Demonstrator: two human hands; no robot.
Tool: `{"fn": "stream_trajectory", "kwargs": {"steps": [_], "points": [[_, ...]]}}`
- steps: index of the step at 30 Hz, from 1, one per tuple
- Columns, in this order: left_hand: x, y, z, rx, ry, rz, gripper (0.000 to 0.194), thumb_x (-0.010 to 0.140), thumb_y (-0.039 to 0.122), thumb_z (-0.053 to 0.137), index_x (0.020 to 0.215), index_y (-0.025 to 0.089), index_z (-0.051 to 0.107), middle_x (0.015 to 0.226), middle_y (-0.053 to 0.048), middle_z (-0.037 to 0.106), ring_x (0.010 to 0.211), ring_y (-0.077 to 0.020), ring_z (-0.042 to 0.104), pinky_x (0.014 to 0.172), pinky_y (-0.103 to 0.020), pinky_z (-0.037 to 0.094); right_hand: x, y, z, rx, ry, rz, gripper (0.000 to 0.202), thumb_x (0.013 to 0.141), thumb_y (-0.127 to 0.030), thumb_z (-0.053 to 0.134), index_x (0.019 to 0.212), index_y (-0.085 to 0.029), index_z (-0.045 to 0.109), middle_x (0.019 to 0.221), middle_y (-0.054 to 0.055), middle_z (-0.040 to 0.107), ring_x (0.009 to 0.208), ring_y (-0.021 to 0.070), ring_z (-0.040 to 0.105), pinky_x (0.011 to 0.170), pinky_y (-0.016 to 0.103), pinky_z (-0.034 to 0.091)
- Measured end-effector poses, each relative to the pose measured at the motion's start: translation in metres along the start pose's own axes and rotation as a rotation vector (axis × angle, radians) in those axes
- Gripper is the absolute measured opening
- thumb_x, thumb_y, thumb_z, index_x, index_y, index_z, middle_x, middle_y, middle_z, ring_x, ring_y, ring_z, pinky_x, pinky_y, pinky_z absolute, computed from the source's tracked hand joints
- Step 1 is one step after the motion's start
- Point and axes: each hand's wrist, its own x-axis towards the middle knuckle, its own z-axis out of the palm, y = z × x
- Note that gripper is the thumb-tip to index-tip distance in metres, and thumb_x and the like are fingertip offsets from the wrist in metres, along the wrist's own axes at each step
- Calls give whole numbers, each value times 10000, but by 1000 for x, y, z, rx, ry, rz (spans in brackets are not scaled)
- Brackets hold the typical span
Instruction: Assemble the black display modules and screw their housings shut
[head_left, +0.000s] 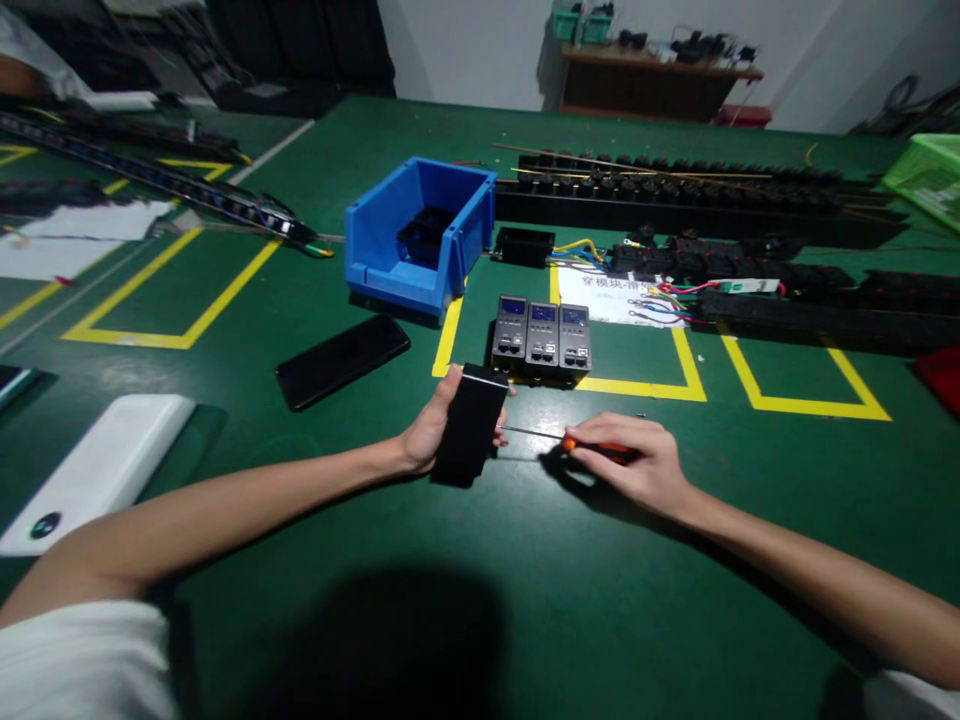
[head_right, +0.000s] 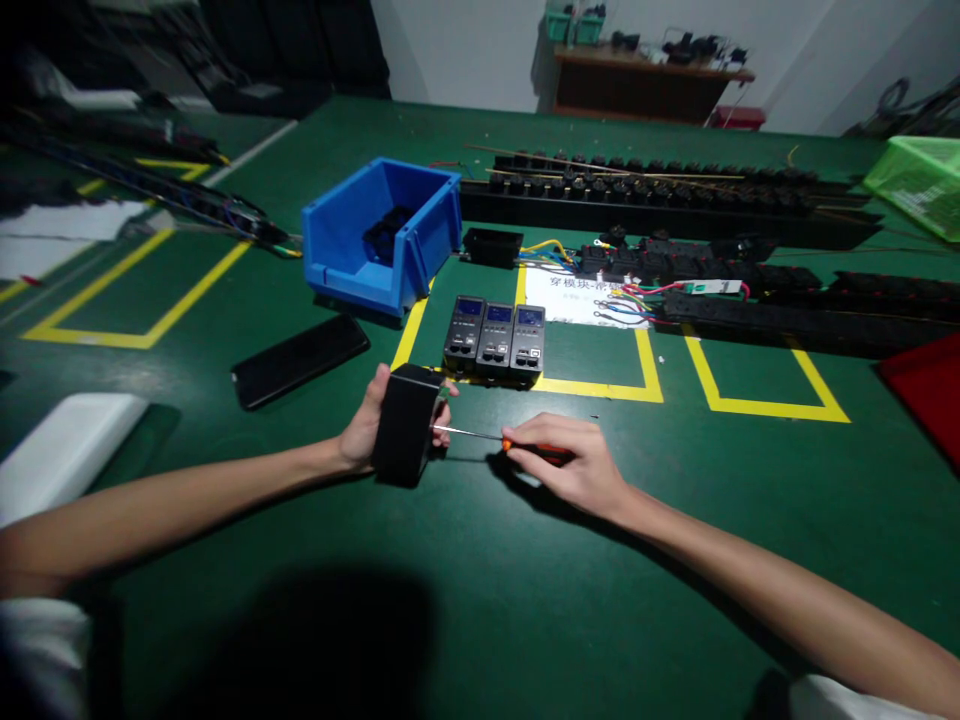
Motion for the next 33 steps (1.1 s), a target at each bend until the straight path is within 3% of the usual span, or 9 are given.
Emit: {"fn": "stream_trajectory", "kwargs": {"steps": [3, 7, 10, 12, 16, 19, 21, 27, 33], "points": [[1, 4, 8, 29, 47, 52, 754, 766, 788, 463, 1150, 143, 537, 704, -39, 640, 627, -171, 634, 654, -316, 535, 3, 2, 0, 337, 6, 292, 208, 878, -239, 635, 1054, -199, 739, 776, 44, 747, 591, 138, 696, 485, 218, 509], [2, 5, 11, 62, 116, 158, 551, 891, 671, 380, 1217, 230, 429, 793, -52, 673, 621, -168, 643, 672, -358, 547, 8, 5, 0, 663, -14, 459, 249, 878, -328, 630, 1045, -173, 729, 814, 74, 753, 589, 154, 707, 438, 200, 469], [2, 2, 9, 112, 133, 223, 442, 934, 605, 346, 1229, 279, 393, 858, -56, 673, 644, -177, 648, 642, -376, 554, 11, 4, -2, 675, -79, 575, 286, 879, -359, 631, 1057, -150, 710, 858, 114, 762, 539, 146, 696, 401, 184, 440], [0, 0, 7, 117, 84, 227, 436, 920, 608, 371, 1190, 269, 415, 867, -56, 655, 659, -175, 637, 616, -357, 550, 13, 3, -4, 638, -142, 644, 301, 886, -379, 625, 1046, -134, 700, 781, 105, 758, 446, 114, 644, 371, 171, 411], [-6, -2, 2, 151, 13, 219, 440, 841, 486, 591, 1179, 267, 414, 893, -33, 613, 672, -142, 604, 615, -306, 540, 14, 1, -7, 503, -208, 697, 323, 867, -422, 643, 952, -116, 705, 573, 14, 663, 336, 45, 477, 329, 146, 334], [-8, -2, 1, 219, 64, 229, 490, 807, 334, 674, 1202, 286, 388, 910, -17, 592, 695, -128, 593, 629, -287, 541, 13, -1, -7, 359, -217, 670, 343, 843, -437, 665, 957, -118, 719, 496, -42, 559, 336, 29, 397, 324, 142, 281], [-8, -2, 1, 252, 74, 241, 507, 798, 303, 689, 1201, 290, 381, 908, -14, 584, 692, -127, 589, 619, -282, 540, 12, -1, -7, 272, -203, 609, 335, 834, -429, 674, 949, -120, 731, 507, -35, 560, 367, 39, 424, 347, 151, 302], [-6, -3, -1, 279, 74, 232, 463, 821, 293, 659, 1192, 283, 382, 914, -21, 579, 699, -136, 590, 617, -291, 537, 5, 0, -5, 14, -137, 289, 238, 845, -338, 677, 967, -148, 752, 846, 83, 752, 658, 151, 682, 588, 241, 528], [-7, -3, -1, 275, 61, 221, 454, 825, 295, 647, 1189, 277, 377, 909, -22, 582, 682, -130, 585, 614, -285, 526, -1, 1, -2, -151, -52, -60, 196, 828, -149, 690, 1021, -168, 717, 859, 71, 734, 743, 156, 678, 663, 274, 520]]}}
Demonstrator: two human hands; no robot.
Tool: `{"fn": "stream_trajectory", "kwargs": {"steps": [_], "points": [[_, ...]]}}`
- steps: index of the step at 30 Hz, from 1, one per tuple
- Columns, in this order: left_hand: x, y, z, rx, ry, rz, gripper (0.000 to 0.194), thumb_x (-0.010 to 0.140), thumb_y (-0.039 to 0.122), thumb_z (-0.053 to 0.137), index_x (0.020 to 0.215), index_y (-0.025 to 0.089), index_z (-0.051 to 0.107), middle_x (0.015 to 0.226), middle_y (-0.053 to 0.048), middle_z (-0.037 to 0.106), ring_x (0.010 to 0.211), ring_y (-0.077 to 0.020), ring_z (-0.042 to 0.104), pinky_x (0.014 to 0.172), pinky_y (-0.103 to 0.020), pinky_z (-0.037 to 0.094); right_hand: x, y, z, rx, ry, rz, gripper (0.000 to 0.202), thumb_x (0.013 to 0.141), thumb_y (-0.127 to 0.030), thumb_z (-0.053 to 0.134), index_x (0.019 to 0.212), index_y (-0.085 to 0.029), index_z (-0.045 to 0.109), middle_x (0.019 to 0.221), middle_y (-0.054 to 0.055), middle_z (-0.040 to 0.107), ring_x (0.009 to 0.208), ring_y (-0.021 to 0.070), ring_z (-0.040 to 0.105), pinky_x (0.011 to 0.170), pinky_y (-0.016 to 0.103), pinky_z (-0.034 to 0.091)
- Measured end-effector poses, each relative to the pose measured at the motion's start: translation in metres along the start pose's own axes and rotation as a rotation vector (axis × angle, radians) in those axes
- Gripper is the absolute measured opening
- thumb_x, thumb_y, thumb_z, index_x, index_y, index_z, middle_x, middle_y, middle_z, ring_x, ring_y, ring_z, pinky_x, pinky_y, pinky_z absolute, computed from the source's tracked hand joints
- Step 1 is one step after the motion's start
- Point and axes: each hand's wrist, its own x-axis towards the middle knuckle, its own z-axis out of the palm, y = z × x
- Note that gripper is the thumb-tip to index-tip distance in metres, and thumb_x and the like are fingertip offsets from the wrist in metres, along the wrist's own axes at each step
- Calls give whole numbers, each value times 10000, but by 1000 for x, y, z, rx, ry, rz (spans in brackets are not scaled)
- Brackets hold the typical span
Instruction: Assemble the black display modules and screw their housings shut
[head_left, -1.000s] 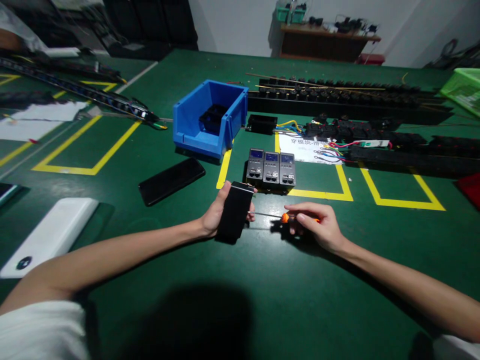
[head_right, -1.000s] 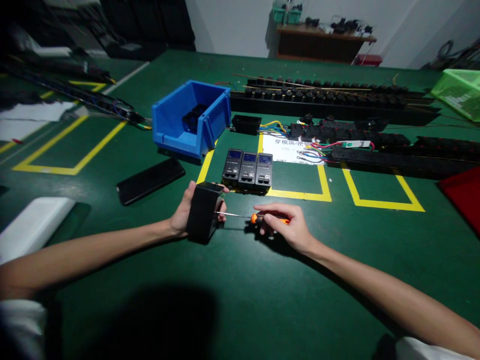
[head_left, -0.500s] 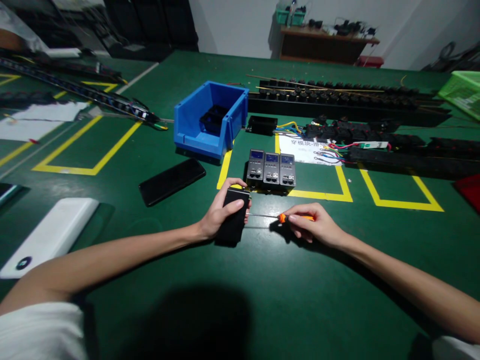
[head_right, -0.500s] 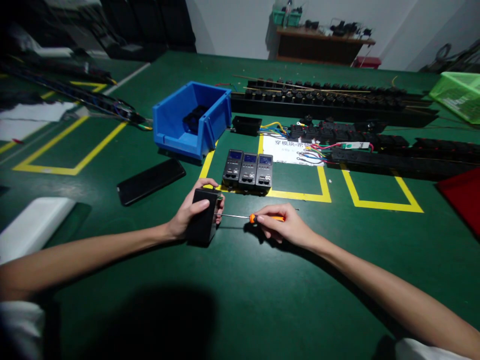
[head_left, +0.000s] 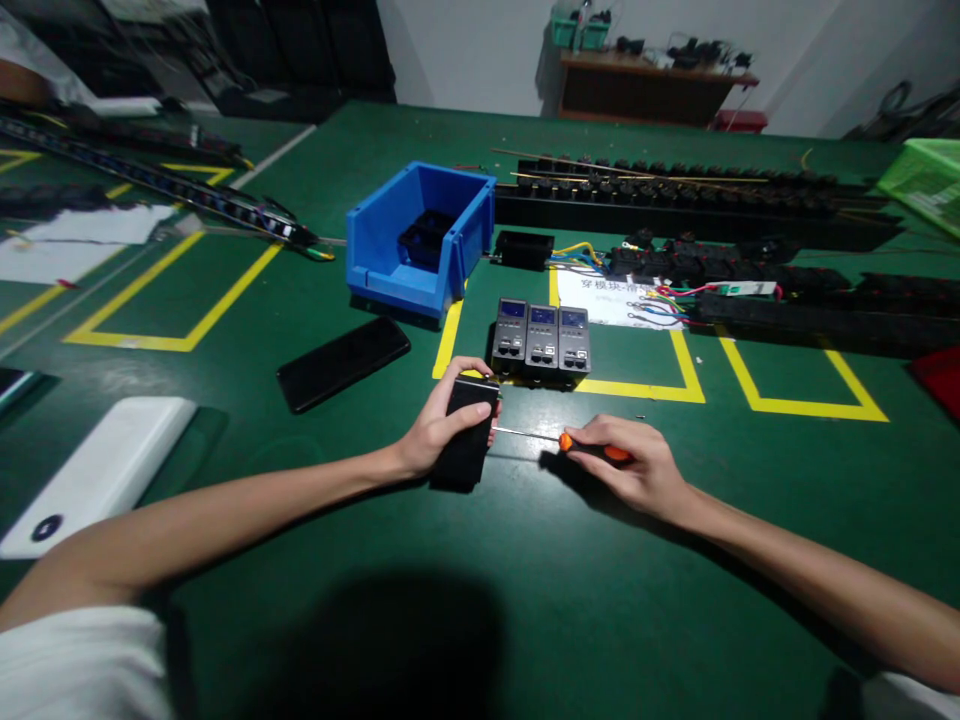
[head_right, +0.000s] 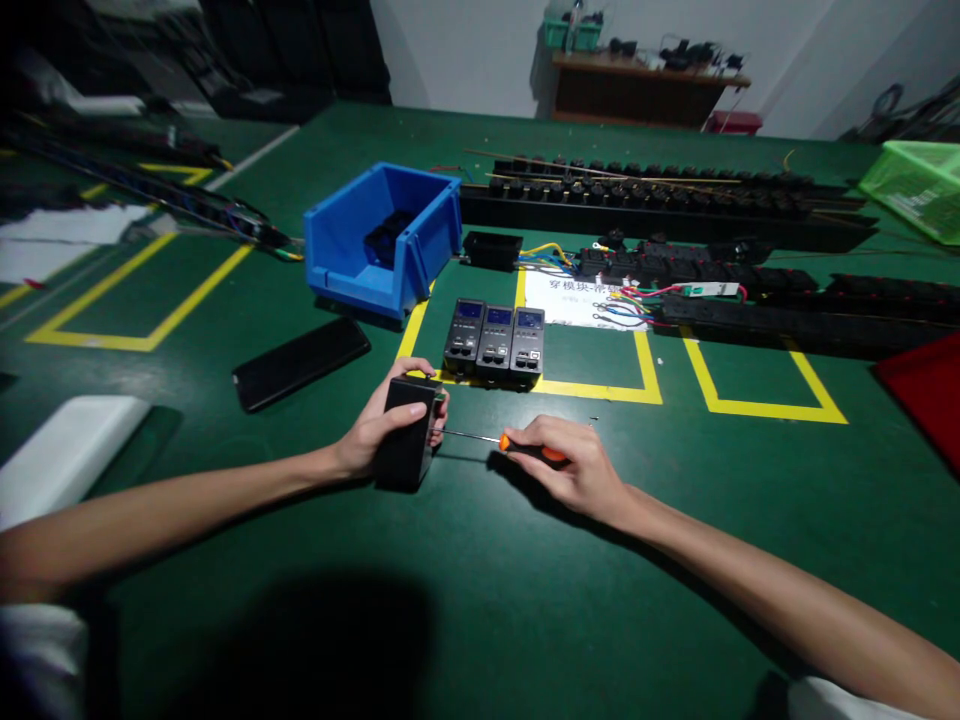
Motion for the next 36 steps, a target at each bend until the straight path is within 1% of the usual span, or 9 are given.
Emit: {"fn": "stream_trajectory", "kwargs": {"steps": [2, 5, 9, 13, 19, 23, 29, 32, 36], "points": [[0, 1, 1, -3, -4, -3, 459, 819, 295, 651, 1187, 273, 378, 904, -24, 584, 681, -130, 584, 613, -284, 524, 1, -1, 1, -4, 36, -65, 158, 815, -118, 689, 960, -168, 722, 829, 73, 720, 736, 160, 667, 638, 278, 509], [0, 2, 3, -31, 0, -13, 454, 819, 294, 648, 1183, 272, 377, 902, -23, 588, 686, -130, 586, 620, -284, 524, 3, -2, 2, 64, 49, -16, 145, 799, -130, 709, 932, -184, 736, 827, 70, 721, 742, 166, 667, 646, 290, 519], [0, 4, 5, -76, 5, -18, 451, 813, 295, 657, 1169, 276, 381, 906, -20, 594, 696, -132, 592, 629, -284, 525, 6, 2, 0, 439, 13, 262, 127, 851, -265, 678, 928, -194, 751, 864, 65, 720, 686, 160, 679, 588, 287, 538], [0, 3, 4, -64, 19, -15, 462, 809, 299, 658, 1178, 276, 382, 900, -17, 599, 690, -134, 597, 626, -282, 529, 10, 5, -2, 802, -65, 490, 320, 924, -403, 559, 1025, -155, 733, 869, 98, 734, 639, 171, 711, 505, 258, 527], [-2, 0, 0, 38, 8, 23, 470, 818, 327, 657, 1192, 272, 377, 910, -29, 591, 686, -135, 594, 606, -270, 531, 10, 0, -2, 677, -206, 668, 343, 846, -399, 677, 1051, -128, 720, 751, 87, 752, 449, 107, 638, 399, 187, 463], [-2, 0, 1, 68, 3, 43, 453, 821, 328, 653, 1180, 270, 382, 910, -28, 585, 689, -135, 593, 602, -263, 522, 8, -2, -2, 472, -162, 559, 342, 838, -369, 690, 1083, -133, 728, 726, 71, 743, 420, 89, 580, 391, 202, 474], [-3, 1, 1, 91, 7, 35, 446, 828, 340, 649, 1177, 272, 380, 913, -30, 580, 693, -139, 595, 605, -269, 525, -2, 1, -1, 59, -64, 51, 259, 856, -213, 673, 1108, -206, 733, 894, 94, 752, 725, 169, 693, 621, 282, 555], [-4, 0, 2, 89, -25, 30, 442, 823, 345, 655, 1168, 267, 390, 926, -39, 589, 692, -142, 598, 600, -273, 524, -9, 6, 1, -149, -12, -142, 231, 842, -148, 670, 1033, -246, 757, 897, 87, 740, 701, 149, 676, 572, 253, 514], [-4, 0, 2, 72, -27, 29, 447, 813, 339, 662, 1166, 263, 398, 917, -37, 593, 699, -142, 602, 607, -273, 529, -8, 4, 2, -149, -56, -131, 235, 860, -153, 644, 1057, -241, 739, 917, 93, 728, 739, 154, 684, 593, 259, 529]]}}
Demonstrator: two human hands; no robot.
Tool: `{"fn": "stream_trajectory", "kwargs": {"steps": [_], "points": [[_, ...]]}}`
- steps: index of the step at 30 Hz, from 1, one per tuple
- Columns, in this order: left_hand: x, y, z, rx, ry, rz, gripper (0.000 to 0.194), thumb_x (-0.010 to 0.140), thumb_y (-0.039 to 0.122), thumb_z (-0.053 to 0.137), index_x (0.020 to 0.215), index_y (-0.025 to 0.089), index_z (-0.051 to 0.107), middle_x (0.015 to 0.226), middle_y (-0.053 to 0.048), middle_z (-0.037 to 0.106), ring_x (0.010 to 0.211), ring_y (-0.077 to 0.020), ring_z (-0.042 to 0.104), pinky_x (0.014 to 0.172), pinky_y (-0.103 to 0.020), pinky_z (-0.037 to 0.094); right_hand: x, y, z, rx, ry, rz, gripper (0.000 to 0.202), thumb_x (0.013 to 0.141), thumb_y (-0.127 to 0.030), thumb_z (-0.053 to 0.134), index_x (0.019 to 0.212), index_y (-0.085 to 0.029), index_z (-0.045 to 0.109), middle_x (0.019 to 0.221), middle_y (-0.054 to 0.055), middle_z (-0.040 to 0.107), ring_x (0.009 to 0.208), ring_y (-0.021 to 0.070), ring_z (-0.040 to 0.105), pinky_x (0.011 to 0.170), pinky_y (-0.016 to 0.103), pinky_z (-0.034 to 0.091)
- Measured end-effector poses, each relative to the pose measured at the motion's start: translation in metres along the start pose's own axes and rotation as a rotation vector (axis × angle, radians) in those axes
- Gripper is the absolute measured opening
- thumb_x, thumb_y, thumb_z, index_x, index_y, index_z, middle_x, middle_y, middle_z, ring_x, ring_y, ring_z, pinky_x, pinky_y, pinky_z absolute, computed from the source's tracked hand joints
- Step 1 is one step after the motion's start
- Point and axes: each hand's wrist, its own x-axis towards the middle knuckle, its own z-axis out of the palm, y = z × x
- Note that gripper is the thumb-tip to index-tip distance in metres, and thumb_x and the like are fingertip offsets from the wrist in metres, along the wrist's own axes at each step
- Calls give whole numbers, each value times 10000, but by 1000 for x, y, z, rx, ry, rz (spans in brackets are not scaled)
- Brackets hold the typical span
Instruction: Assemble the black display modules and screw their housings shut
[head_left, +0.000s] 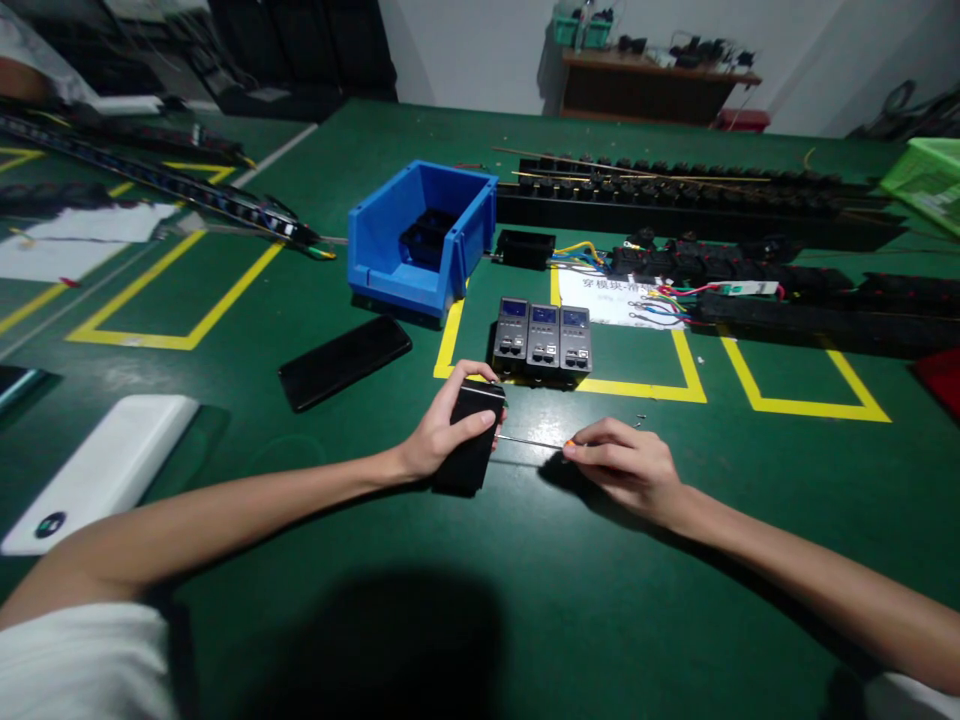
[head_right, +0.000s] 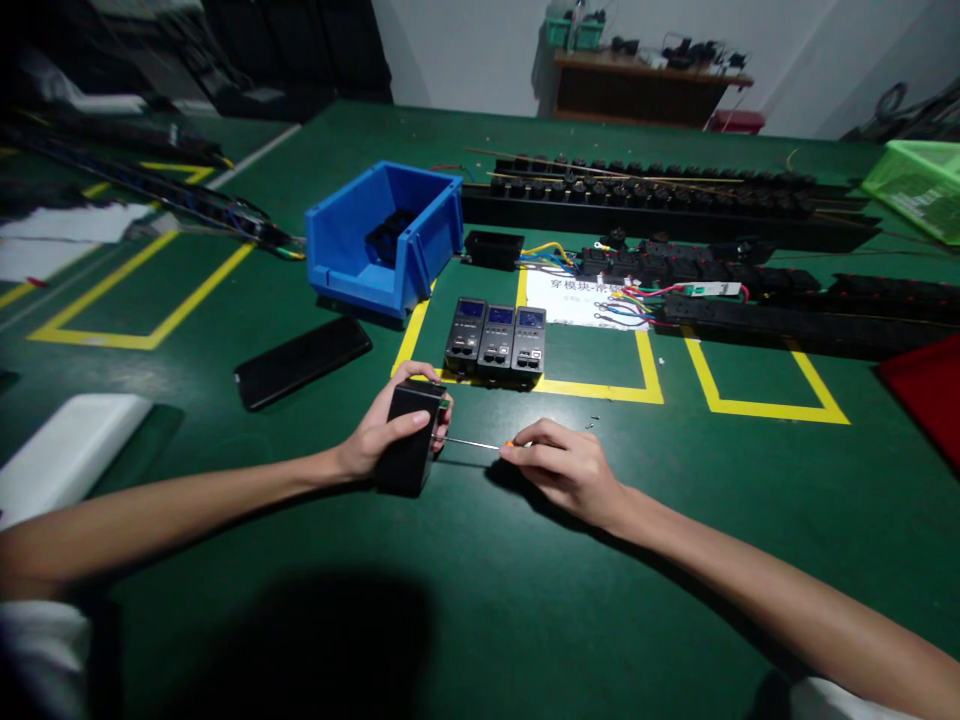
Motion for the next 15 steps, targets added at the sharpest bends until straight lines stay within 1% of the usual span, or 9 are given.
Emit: {"fn": "stream_trajectory", "kwargs": {"steps": [3, 5, 6, 7, 8, 10, 12, 15], "points": [[1, 0, 0, -11, 6, -3, 449, 811, 333, 664, 1166, 264, 397, 912, -34, 596, 702, -140, 604, 611, -273, 533, 7, -5, -2, 138, -3, 52, 241, 846, -178, 662, 1076, -221, 721, 988, 101, 736, 881, 193, 703, 731, 323, 578], [1, 0, 0, -11, 9, -1, 448, 812, 332, 663, 1166, 264, 398, 917, -35, 598, 699, -138, 603, 609, -272, 532, 11, -8, -4, 218, -18, 119, 258, 836, -187, 675, 1089, -216, 712, 1086, 108, 730, 997, 220, 691, 850, 377, 571], [1, 0, 0, -10, 10, 1, 447, 812, 331, 663, 1166, 264, 398, 916, -35, 598, 697, -137, 602, 608, -271, 532, 11, -9, -5, 268, -32, 170, 265, 841, -194, 669, 1103, -214, 706, 1133, 110, 719, 1027, 226, 686, 872, 387, 568], [1, 0, 1, -10, 10, 4, 446, 813, 331, 662, 1165, 264, 397, 915, -34, 597, 695, -136, 600, 608, -272, 532, 11, -9, -5, 335, -51, 235, 270, 857, -206, 652, 1124, -212, 697, 1171, 113, 707, 1019, 225, 690, 852, 380, 576], [1, 0, 1, -9, 8, 6, 445, 813, 330, 662, 1164, 263, 396, 914, -35, 596, 694, -136, 599, 608, -275, 534, 11, -9, -5, 422, -67, 307, 274, 879, -226, 625, 1146, -211, 685, 1196, 117, 696, 971, 216, 706, 793, 357, 591], [2, 0, 1, -9, 5, 5, 443, 815, 329, 660, 1163, 262, 394, 915, -36, 596, 693, -136, 597, 610, -280, 537, 12, -9, -5, 640, -69, 457, 281, 917, -278, 568, 1172, -205, 662, 1236, 129, 673, 824, 191, 731, 634, 301, 591], [2, 1, 1, -19, 8, -3, 449, 816, 327, 659, 1169, 264, 389, 919, -36, 596, 691, -136, 595, 611, -283, 538, 13, -7, -4, 859, -19, 570, 295, 919, -336, 544, 1154, -193, 650, 1250, 140, 663, 727, 187, 734, 533, 279, 564], [2, 1, 2, -46, 30, -19, 460, 816, 323, 657, 1181, 272, 381, 919, -29, 600, 693, -134, 595, 619, -284, 538, 17, -5, -3, 1073, 97, 679, 329, 883, -410, 532, 1090, -183, 651, 1220, 138, 681, 719, 211, 738, 527, 292, 558]]}}
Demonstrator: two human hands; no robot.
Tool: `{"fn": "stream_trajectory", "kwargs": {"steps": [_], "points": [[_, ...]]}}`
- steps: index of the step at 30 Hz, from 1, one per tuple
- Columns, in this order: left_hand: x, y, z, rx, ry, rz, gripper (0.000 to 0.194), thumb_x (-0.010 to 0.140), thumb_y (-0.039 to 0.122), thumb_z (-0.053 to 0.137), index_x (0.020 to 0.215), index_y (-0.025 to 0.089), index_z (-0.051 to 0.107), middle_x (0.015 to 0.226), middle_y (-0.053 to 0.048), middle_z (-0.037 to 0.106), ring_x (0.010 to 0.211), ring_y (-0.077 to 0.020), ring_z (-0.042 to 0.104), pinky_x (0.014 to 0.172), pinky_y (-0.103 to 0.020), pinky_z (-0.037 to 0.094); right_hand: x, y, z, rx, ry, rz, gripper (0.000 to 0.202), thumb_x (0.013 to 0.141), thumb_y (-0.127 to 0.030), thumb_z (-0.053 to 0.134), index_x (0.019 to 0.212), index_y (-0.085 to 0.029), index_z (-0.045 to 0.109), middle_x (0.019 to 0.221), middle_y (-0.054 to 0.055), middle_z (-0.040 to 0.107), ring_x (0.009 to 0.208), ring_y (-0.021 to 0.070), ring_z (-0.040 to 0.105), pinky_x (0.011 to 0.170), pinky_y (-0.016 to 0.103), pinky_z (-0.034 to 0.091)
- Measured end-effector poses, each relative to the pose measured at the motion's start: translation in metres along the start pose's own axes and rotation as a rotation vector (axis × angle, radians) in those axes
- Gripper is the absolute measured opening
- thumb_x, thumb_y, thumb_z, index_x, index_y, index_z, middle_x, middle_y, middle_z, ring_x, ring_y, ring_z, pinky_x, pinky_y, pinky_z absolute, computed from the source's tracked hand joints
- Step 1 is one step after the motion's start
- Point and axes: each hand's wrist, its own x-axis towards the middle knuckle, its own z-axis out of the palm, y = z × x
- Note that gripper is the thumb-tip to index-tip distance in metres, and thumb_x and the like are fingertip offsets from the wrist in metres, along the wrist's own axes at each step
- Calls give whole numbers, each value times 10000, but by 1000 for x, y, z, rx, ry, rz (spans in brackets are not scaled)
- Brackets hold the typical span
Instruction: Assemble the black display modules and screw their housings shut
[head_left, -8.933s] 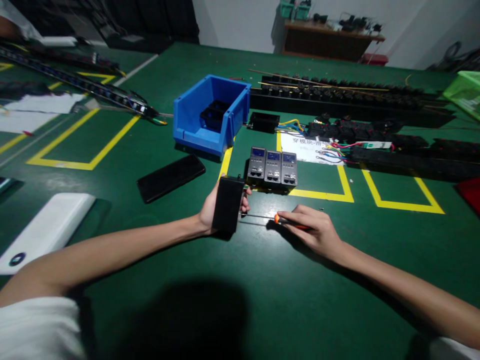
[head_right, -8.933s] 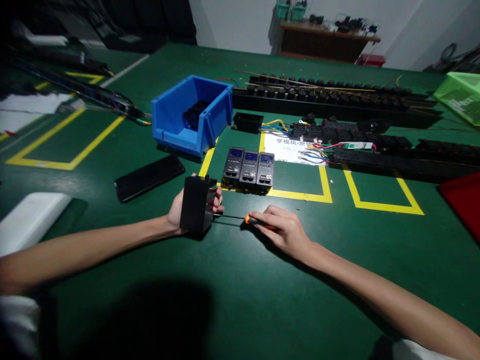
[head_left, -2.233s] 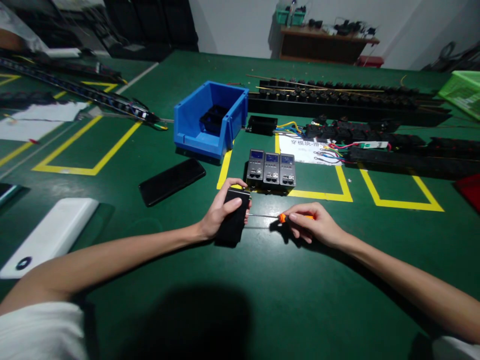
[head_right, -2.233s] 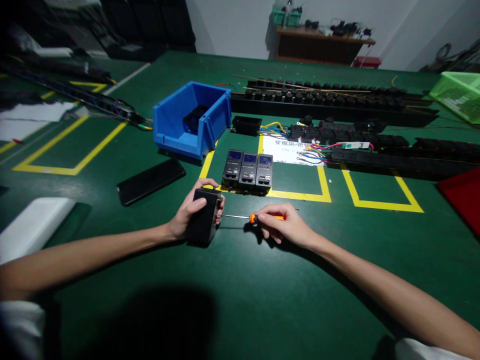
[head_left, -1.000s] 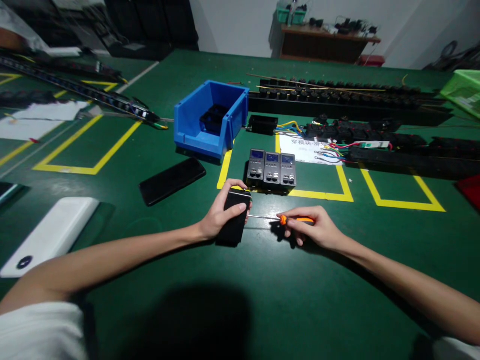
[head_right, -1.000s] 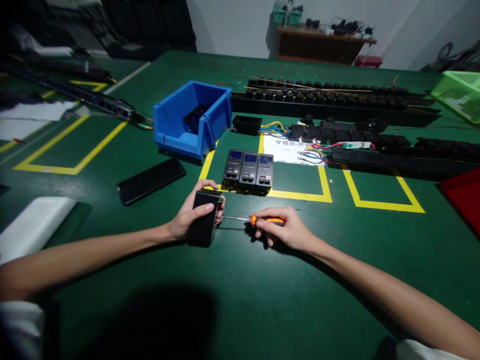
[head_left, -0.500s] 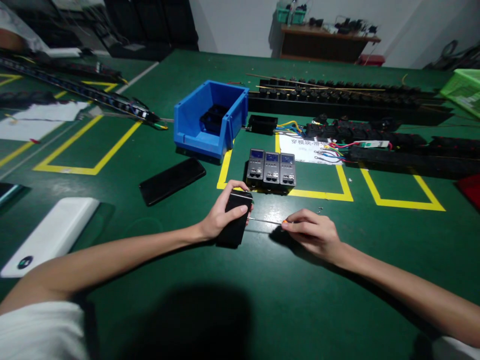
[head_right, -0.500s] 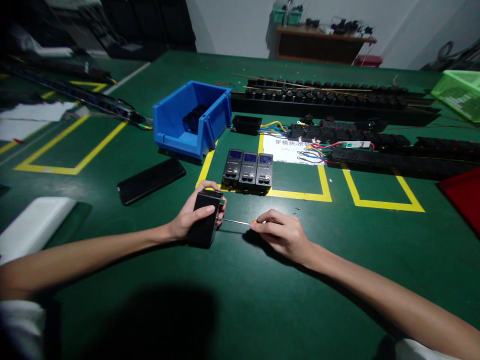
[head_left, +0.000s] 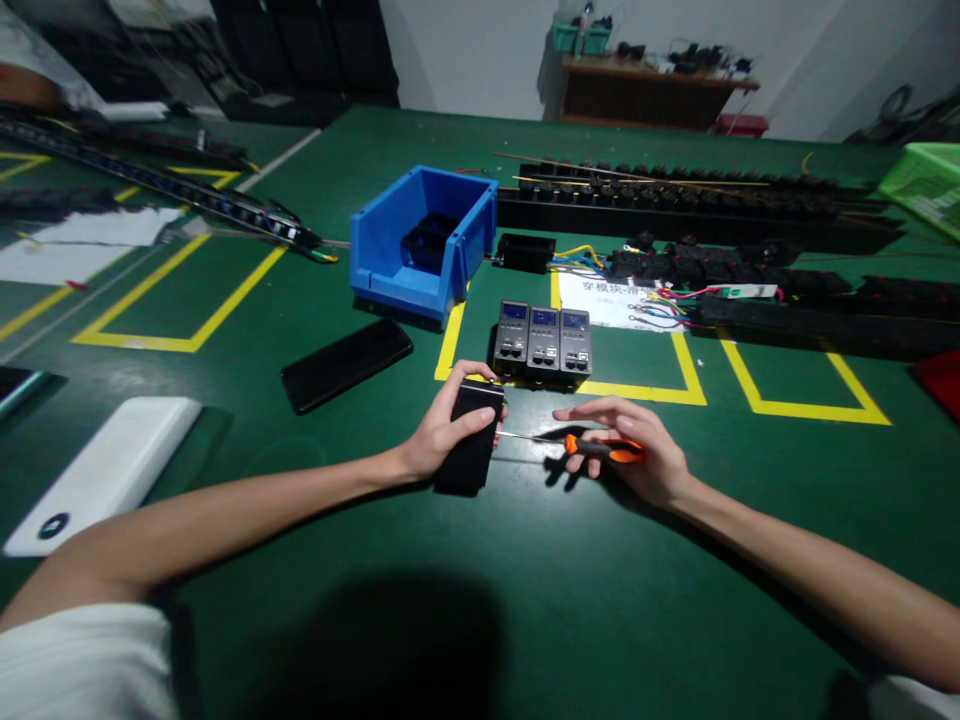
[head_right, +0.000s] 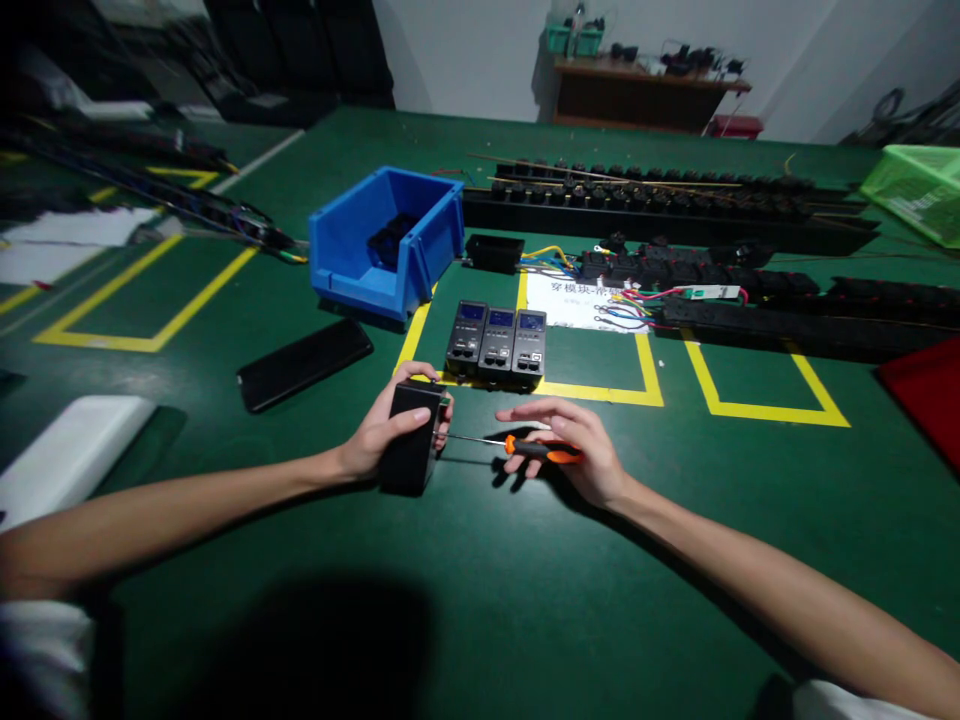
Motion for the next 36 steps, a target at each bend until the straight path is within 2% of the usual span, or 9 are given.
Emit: {"fn": "stream_trajectory", "kwargs": {"steps": [4, 8, 11, 15, 21, 25, 27, 31, 36], "points": [[0, 0, 0, -9, 12, -3, 473, 803, 323, 669, 1182, 274, 391, 918, -26, 606, 698, -136, 599, 629, -288, 541, 3, -2, 0, 85, 30, 87, 375, 890, -471, 487, 1050, -178, 660, 1199, 140, 694, 752, 214, 742, 590, 313, 576], [0, 0, -2, -42, 14, 1, 461, 807, 320, 663, 1173, 273, 387, 915, -22, 605, 687, -131, 600, 628, -284, 538, 0, -1, -1, 12, -134, 140, 382, 892, -463, 562, 1093, -148, 644, 1090, 166, 732, 758, 235, 753, 606, 328, 589], [1, 1, -3, -86, 25, -5, 442, 826, 311, 644, 1173, 274, 373, 916, -17, 600, 692, -124, 597, 638, -279, 533, -3, 1, 0, -91, -220, 166, 384, 909, -403, 590, 1192, -144, 604, 968, 148, 759, 649, 195, 745, 559, 280, 580], [0, 2, -2, -105, 10, -16, 431, 835, 308, 640, 1170, 275, 369, 909, -17, 595, 705, -125, 594, 649, -279, 529, -6, 3, 1, -194, -154, 147, 377, 897, -343, 630, 1219, -147, 623, 750, 59, 734, 483, 111, 662, 442, 193, 513], [-1, 3, -1, -95, -24, -18, 431, 841, 314, 644, 1173, 278, 371, 901, -13, 591, 684, -117, 592, 636, -275, 533, -8, 7, 0, -450, -116, -54, 323, 877, -269, 652, 1191, -199, 678, 846, 52, 714, 526, 88, 626, 476, 207, 521], [0, 1, -1, -31, -25, 6, 443, 828, 304, 676, 1161, 267, 386, 907, -12, 586, 686, -118, 612, 628, -281, 562, -6, 6, -1, -687, -107, -337, 215, 860, -196, 660, 1062, -203, 733, 950, 87, 737, 808, 171, 695, 704, 298, 563], [2, 1, -1, 23, -2, 18, 461, 789, 279, 724, 1131, 252, 417, 952, -17, 579, 701, -121, 630, 649, -313, 591, -5, 6, -1, -736, -91, -396, 197, 855, -184, 661, 1035, -200, 740, 935, 87, 749, 864, 188, 700, 756, 318, 555], [4, 2, 0, 93, 29, 19, 494, 721, 228, 786, 1092, 226, 460, 1061, -37, 551, 793, -161, 666, 710, -395, 623, -6, 6, 1, -711, -18, -291, 201, 841, -239, 679, 1023, -182, 743, 873, 77, 749, 706, 161, 703, 642, 276, 563], [1, 4, 2, 176, -33, 48, 559, 730, 206, 781, 1164, 234, 431, 1068, -43, 555, 719, -130, 672, 690, -300, 581, -7, 4, 5, -596, 25, -122, 259, 813, -311, 706, 1028, -169, 729, 874, 74, 750, 572, 131, 684, 548, 251, 575]]}}
